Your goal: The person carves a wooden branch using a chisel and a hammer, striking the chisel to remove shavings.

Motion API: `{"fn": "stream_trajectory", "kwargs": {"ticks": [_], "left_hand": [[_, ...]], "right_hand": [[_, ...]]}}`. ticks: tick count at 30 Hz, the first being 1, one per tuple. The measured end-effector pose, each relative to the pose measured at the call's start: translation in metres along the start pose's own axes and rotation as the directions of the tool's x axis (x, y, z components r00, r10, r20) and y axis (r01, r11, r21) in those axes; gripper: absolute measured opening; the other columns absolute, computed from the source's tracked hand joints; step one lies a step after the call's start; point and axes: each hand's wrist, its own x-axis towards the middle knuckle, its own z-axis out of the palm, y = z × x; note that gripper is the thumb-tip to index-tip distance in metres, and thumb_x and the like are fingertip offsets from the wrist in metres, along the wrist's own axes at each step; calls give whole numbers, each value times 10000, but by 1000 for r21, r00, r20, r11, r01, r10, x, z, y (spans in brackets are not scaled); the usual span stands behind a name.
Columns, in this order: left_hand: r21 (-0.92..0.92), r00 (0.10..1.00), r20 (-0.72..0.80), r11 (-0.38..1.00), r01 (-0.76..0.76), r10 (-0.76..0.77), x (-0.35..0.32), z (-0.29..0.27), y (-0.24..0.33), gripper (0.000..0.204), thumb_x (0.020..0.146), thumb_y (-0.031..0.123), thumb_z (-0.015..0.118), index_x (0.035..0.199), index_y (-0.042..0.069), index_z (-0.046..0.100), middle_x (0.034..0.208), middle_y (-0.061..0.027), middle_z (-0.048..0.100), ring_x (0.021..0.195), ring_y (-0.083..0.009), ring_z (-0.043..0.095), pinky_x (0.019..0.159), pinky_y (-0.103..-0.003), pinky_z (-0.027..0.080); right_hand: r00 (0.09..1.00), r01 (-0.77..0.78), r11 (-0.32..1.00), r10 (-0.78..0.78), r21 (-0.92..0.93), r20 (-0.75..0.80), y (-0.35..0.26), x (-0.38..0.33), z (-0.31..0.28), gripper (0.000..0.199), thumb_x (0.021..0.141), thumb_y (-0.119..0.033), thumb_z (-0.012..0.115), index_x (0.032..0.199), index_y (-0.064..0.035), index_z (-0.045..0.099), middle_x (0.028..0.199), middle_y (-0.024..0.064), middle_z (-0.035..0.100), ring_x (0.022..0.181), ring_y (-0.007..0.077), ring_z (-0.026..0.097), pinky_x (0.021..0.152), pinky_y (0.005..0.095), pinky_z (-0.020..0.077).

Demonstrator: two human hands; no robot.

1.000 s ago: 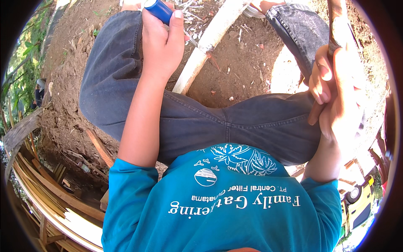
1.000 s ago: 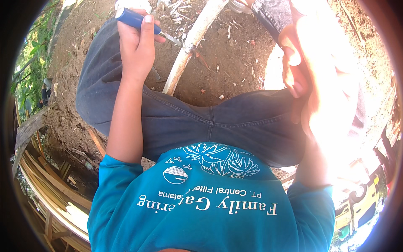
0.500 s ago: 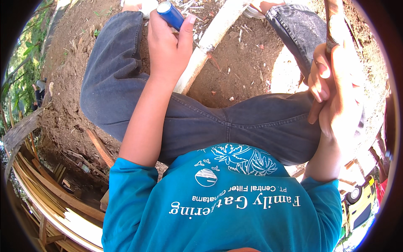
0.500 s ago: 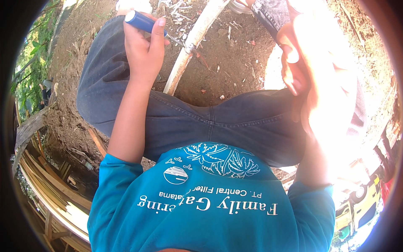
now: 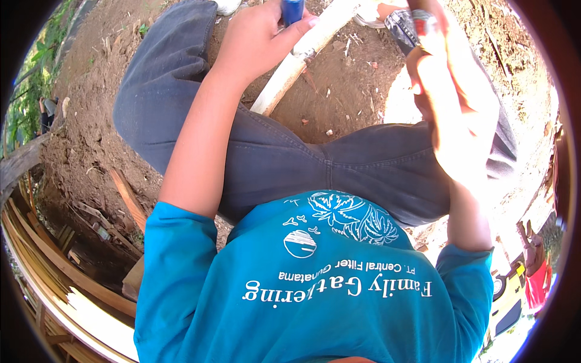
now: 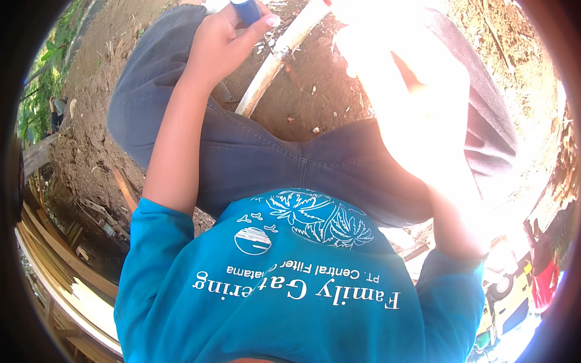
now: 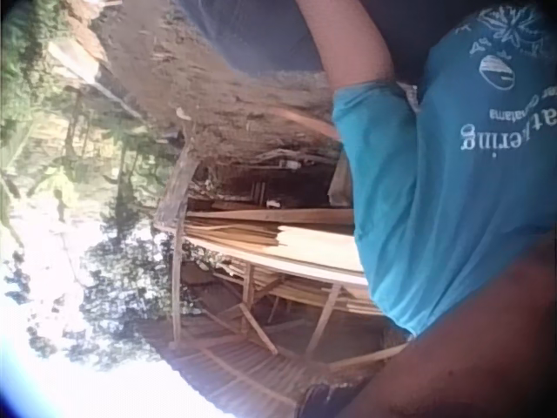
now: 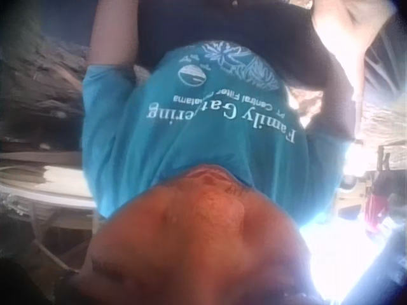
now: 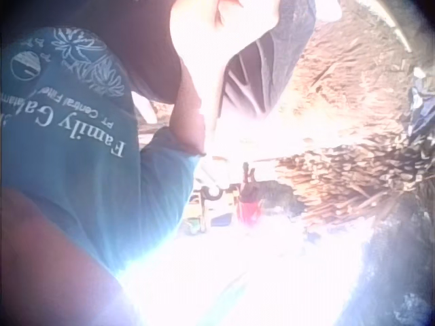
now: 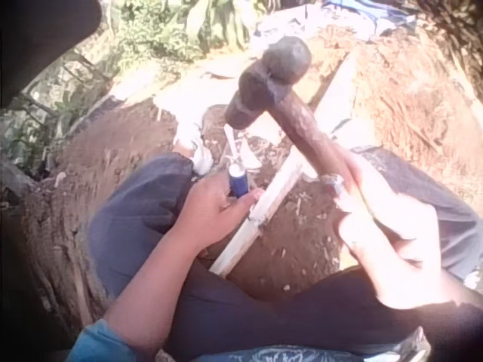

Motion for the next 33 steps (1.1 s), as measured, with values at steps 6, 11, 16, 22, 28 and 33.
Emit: {"fn": "stream_trajectory", "kwargs": {"ticks": [6,11,16,22,28,33], "left_hand": [[311,982,0,933,-182,191,5,7,-32,321,886,332,644,868,12,645,809,-243,672,804,-448,665,705,-533,497],[184,981,156,972,-145,116,-1,3,-15,425,895,451,677,953,30,675,846,-253,687,800,-458,664,723,-526,507],[42,970,179,984,-173,163,-3,1,-24,461,842,468,748,970,28,702,856,-242,691,795,-448,664,721,-496,518],[-14,902,207,923,-384,379,4,9,-36,483,795,435,796,949,-16,708,848,-241,691,774,-417,672,721,-464,534],[-69,863,166,879,-473,477,10,15,-44,466,780,389,811,989,-14,708,837,-228,694,773,-401,677,713,-461,534],[-54,871,178,888,-457,459,8,18,-43,460,771,363,819,1036,4,706,835,-222,691,752,-402,672,689,-460,527]], "right_hand": [[998,-37,998,39,52,-41,-10,-15,18,403,1045,-106,571,1430,8,545,899,14,650,685,42,512,587,196,415],[977,-198,972,207,-128,56,6,-19,28,428,1016,-101,635,1426,4,572,894,0,675,719,12,507,641,172,417],[996,-17,984,32,175,-83,0,-30,38,269,1076,-169,537,1279,0,589,831,16,568,588,30,408,522,195,369],[990,-119,967,134,226,-54,5,-45,31,345,1024,-103,620,1356,-11,599,851,-22,600,684,18,468,602,177,378],[987,-58,969,92,242,-131,3,-48,32,272,1071,-114,541,1319,-4,564,844,27,574,587,24,415,498,178,348],[983,-184,983,184,-8,6,12,-51,34,369,1076,-125,531,1425,-7,506,786,3,535,569,21,392,506,182,343]]}}
